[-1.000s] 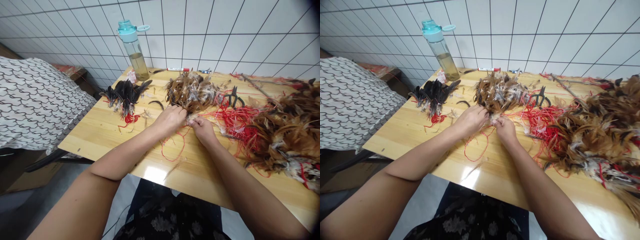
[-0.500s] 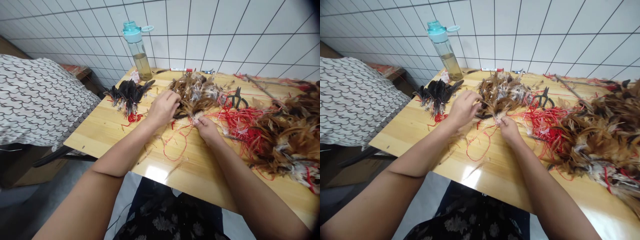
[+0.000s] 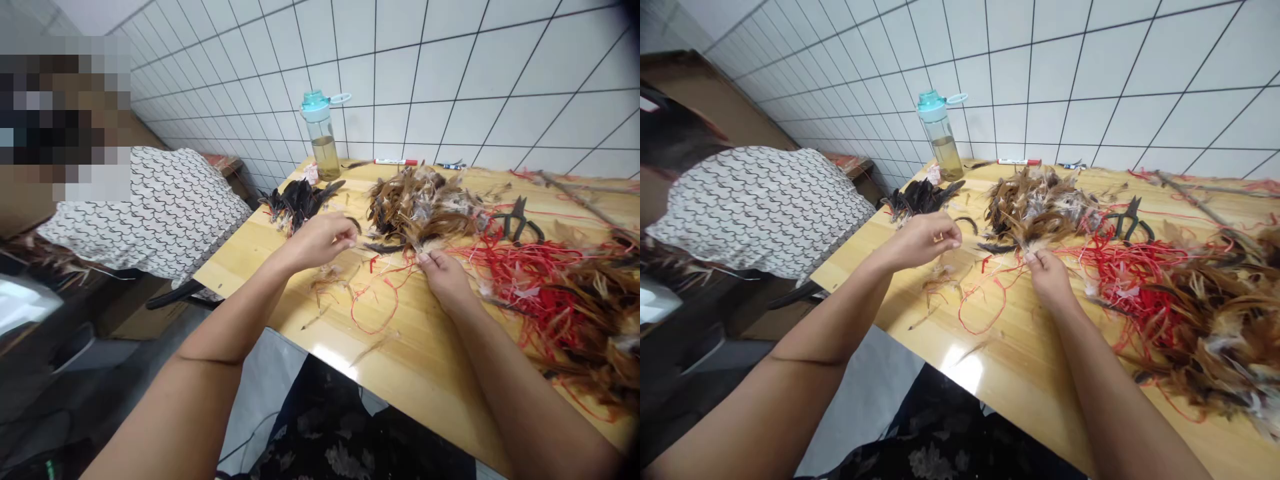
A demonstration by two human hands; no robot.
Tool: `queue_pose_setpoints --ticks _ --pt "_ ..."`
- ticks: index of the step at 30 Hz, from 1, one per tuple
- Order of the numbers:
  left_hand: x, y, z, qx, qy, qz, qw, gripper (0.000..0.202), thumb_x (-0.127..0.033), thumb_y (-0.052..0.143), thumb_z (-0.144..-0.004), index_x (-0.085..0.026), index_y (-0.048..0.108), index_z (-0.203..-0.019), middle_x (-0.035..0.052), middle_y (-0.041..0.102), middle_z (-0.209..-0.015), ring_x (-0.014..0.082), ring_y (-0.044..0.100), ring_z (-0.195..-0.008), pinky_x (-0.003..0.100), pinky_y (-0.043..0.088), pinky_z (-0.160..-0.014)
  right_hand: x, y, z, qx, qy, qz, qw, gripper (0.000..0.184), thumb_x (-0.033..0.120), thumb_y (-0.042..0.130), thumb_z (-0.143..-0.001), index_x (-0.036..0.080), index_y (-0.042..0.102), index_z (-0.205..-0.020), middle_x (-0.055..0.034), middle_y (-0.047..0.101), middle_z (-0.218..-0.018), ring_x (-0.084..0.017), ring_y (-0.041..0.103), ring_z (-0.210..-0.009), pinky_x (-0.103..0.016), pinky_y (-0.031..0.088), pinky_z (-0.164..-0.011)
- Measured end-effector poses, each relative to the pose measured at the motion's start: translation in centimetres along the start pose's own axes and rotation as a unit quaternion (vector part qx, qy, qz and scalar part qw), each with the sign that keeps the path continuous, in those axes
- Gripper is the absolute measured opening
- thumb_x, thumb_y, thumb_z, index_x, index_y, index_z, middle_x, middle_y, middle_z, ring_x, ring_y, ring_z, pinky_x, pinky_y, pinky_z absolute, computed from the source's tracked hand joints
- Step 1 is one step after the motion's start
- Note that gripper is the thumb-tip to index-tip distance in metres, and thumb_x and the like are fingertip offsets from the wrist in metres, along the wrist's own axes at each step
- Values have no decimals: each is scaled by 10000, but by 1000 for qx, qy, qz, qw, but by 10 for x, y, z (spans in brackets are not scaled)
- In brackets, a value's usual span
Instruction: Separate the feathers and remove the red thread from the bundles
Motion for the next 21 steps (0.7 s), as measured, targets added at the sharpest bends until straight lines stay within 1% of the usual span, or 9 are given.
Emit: queue_pose_setpoints --ticks 2,4,7,11,14,16,19,21 --pt "2 5 19 41 -22 8 999 87 -163 551 -828 -157 631 -797 33 648 -813 126 572 -750 246 411 -703 0 1 0 -4 -2 -6 1000 351 475 488 -805 218 396 -586 21 410 -554 -140 376 -569 -280 265 -548" --pt "5 11 36 59 -42 21 997 93 -159 545 -830 -155 632 -795 38 650 -813 128 582 -758 243 420 -702 1 3 1 -11 -2 -5 1000 340 459 476 -803 221 380 -582 22 399 -554 -140 374 -566 -285 266 -555" --pt "5 20 54 74 -66 33 995 102 -162 537 -837 -157 637 -817 44 655 -836 138 595 -796 251 439 -728 2 4 4 -25 2 10 1000 325 433 465 -801 224 358 -577 25 385 -554 -139 361 -561 -291 258 -565" --pt "3 28 69 75 -84 13 994 116 -189 543 -845 -165 649 -886 55 654 -896 153 603 -842 268 460 -758 1 3 7 -31 0 21 999 311 421 452 -805 227 347 -586 22 380 -565 -144 359 -570 -294 249 -570" --pt "2 31 75 61 -82 -5 995 135 -195 538 -853 -175 658 -910 59 652 -936 159 608 -875 275 469 -779 1 2 9 -30 -8 11 999 302 422 442 -811 228 351 -597 20 389 -580 -149 373 -585 -294 260 -575" --pt "3 32 75 43 -89 -5 995 139 -192 537 -854 -177 664 -909 57 656 -929 158 609 -869 278 470 -783 1 1 10 -33 -10 9 999 300 417 440 -810 229 347 -596 21 382 -581 -147 369 -584 -294 265 -577" --pt "3 33 67 12 -91 -4 996 135 -187 526 -857 -167 657 -879 56 653 -896 158 606 -852 281 468 -776 4 0 11 -35 -9 17 999 313 417 449 -803 229 331 -583 25 363 -573 -142 354 -574 -295 258 -571" --pt "4 30 61 -11 -85 -24 996 137 -187 513 -861 -162 648 -866 57 644 -890 162 601 -853 285 462 -779 6 -1 12 -33 -8 19 999 331 436 458 -805 228 331 -582 26 362 -570 -141 352 -572 -294 260 -568"
Point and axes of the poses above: each hand's wrist, its own z-axis away from the middle knuckle, its own y-axis out of the palm, x = y × z, the point moved 3 cm from there along -z, towards the middle knuckle
